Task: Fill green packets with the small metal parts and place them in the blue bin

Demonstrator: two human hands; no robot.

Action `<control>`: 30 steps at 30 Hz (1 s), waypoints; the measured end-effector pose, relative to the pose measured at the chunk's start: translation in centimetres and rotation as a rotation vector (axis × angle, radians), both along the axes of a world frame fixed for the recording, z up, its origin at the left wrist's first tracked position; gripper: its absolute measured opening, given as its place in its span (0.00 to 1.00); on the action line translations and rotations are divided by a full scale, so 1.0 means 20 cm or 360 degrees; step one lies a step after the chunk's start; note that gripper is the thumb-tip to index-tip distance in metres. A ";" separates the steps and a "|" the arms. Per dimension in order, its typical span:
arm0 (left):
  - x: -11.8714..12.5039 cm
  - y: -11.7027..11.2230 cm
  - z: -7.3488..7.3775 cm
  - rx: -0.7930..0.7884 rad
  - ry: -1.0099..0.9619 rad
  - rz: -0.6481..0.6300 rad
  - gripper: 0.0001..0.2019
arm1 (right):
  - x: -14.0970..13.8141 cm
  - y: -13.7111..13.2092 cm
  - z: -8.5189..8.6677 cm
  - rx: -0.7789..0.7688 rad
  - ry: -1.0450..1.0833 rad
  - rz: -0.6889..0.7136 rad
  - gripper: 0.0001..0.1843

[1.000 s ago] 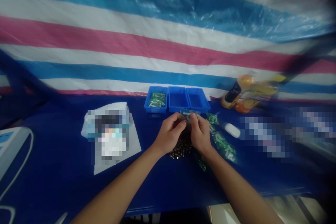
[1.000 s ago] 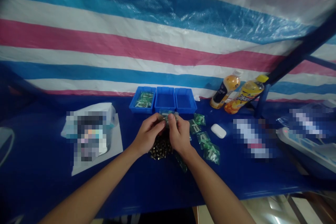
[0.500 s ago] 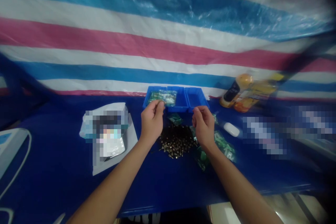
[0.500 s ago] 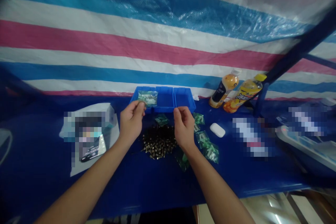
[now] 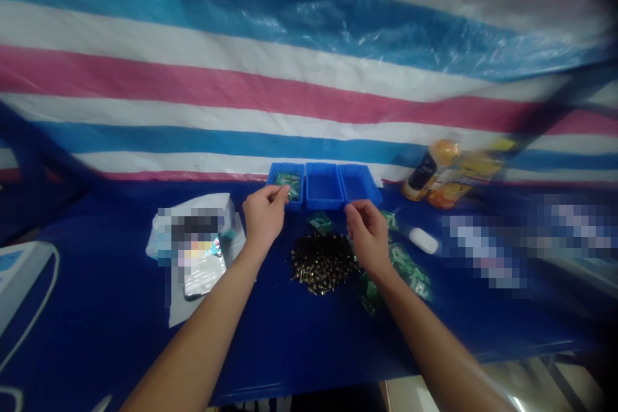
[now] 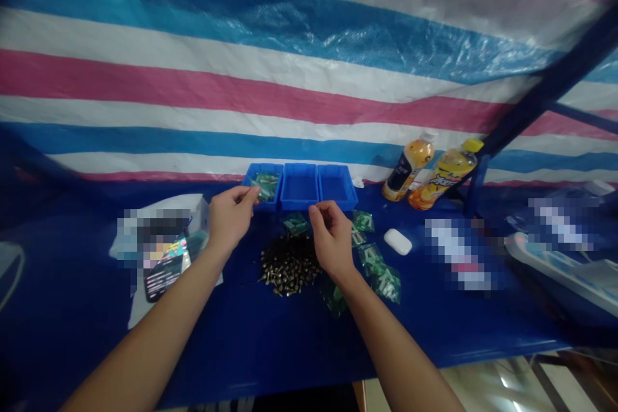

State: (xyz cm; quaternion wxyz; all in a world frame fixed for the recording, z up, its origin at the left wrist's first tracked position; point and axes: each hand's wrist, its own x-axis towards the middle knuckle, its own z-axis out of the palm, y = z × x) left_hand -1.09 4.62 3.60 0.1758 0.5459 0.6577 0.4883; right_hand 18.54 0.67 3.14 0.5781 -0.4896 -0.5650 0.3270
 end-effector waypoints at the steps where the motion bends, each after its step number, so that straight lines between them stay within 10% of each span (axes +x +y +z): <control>1: 0.00 0.00 0.00 -0.0017 0.0009 0.0004 0.17 | 0.00 0.00 0.00 -0.0002 -0.0011 0.0002 0.14; 14: 0.00 -0.02 0.02 0.0112 0.0518 0.0293 0.16 | -0.01 -0.01 -0.01 0.0057 -0.0708 0.0132 0.14; 21: 0.09 -0.08 0.01 0.0182 0.1002 -0.0015 0.21 | -0.04 -0.04 -0.07 0.0076 -0.1676 0.0350 0.22; 30: 0.09 -0.06 -0.04 0.0146 0.1039 -0.0199 0.22 | -0.05 -0.05 -0.07 0.0008 -0.1773 0.0459 0.25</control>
